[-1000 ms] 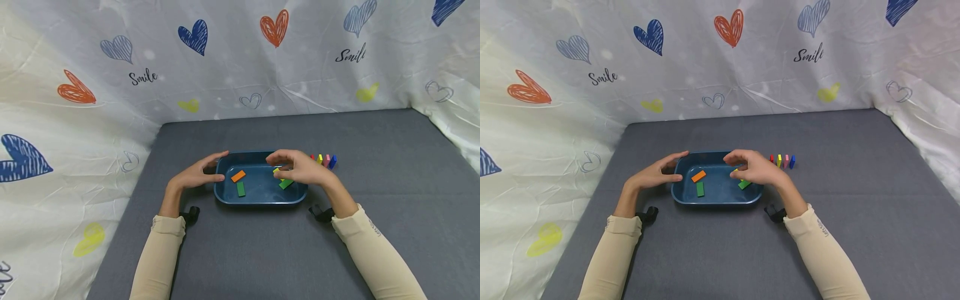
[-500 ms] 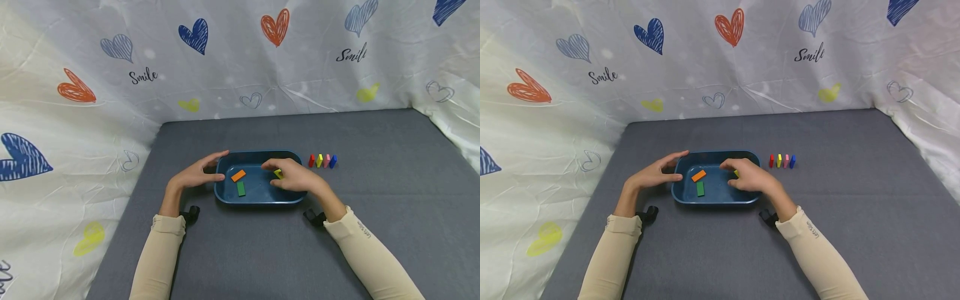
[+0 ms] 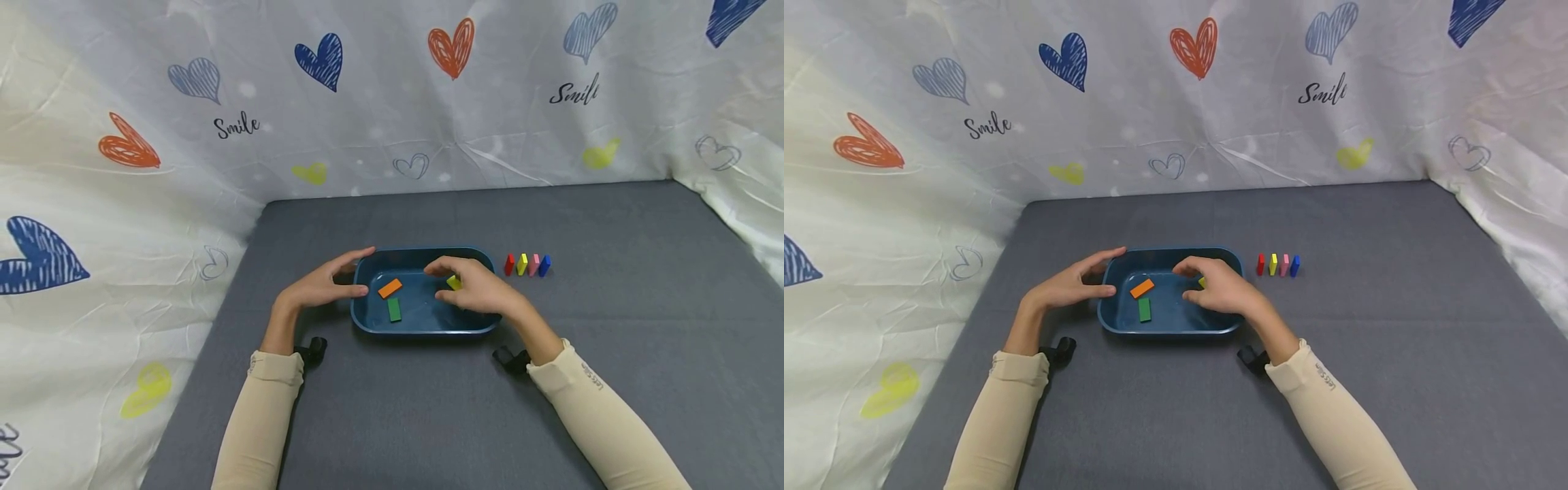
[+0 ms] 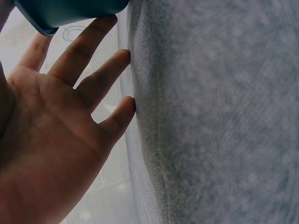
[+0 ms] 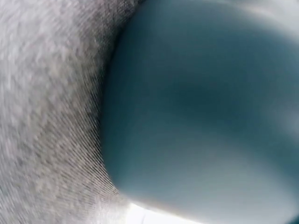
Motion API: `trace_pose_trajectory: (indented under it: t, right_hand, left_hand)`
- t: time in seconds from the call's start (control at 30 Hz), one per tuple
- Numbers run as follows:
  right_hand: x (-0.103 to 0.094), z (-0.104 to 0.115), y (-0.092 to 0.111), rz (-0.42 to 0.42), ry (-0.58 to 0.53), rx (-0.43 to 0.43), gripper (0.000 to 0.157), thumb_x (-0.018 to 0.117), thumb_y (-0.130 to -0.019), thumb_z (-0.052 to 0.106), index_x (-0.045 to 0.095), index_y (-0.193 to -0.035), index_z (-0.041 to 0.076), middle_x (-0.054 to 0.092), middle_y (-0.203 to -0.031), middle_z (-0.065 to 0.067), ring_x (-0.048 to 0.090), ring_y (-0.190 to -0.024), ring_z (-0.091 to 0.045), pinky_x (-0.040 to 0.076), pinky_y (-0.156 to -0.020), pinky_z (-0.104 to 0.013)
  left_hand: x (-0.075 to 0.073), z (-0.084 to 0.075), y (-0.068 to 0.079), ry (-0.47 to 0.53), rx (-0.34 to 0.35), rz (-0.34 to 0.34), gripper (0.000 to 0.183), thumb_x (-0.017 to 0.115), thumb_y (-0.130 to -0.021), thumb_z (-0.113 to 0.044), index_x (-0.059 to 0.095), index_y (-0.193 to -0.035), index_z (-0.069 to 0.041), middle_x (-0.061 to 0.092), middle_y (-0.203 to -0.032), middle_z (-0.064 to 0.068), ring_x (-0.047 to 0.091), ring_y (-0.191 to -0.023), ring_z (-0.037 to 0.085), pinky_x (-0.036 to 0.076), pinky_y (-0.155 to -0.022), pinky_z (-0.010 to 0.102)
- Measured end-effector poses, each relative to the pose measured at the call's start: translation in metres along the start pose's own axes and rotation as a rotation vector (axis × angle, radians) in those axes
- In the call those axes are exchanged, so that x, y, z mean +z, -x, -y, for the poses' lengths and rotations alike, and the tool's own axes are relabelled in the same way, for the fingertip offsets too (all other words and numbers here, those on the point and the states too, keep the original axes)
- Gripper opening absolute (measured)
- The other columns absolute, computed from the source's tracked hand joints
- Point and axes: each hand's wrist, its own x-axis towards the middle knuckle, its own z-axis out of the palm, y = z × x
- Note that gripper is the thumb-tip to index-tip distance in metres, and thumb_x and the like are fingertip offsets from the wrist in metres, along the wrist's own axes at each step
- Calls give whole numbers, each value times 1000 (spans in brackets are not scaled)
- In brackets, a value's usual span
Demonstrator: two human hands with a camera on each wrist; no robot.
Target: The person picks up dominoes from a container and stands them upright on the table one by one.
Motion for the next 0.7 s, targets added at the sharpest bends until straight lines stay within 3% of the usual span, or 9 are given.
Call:
trace_pose_trajectory:
  t: [0.23,0.47,0.7]
  right_hand:
    - [2,-2,-2,31,-42,66,47,73,-93,9,59,-136,-2,62,-137,-19,58,-128,-36,46,-110,-55]
    - [6,-3,-5,36,-234,60,46,74,-94,9,59,-135,-2,60,-140,-21,58,-129,-37,51,-107,-52]
    - [7,-5,-6,23,-292,40,44,73,-95,11,61,-135,-2,60,-139,-22,59,-127,-37,51,-107,-51]
  left_hand:
    - [0,-1,0,8,0,3,79,73,-96,-30,29,-161,-38,21,-170,-4,30,-153,38,30,-117,68]
    - [0,-2,-2,19,-5,4,78,72,-96,-30,28,-161,-37,22,-169,-4,30,-153,38,30,-117,68]
    - [-1,-2,-1,14,-9,3,78,72,-97,-30,28,-161,-37,21,-170,-3,29,-153,38,29,-118,68]
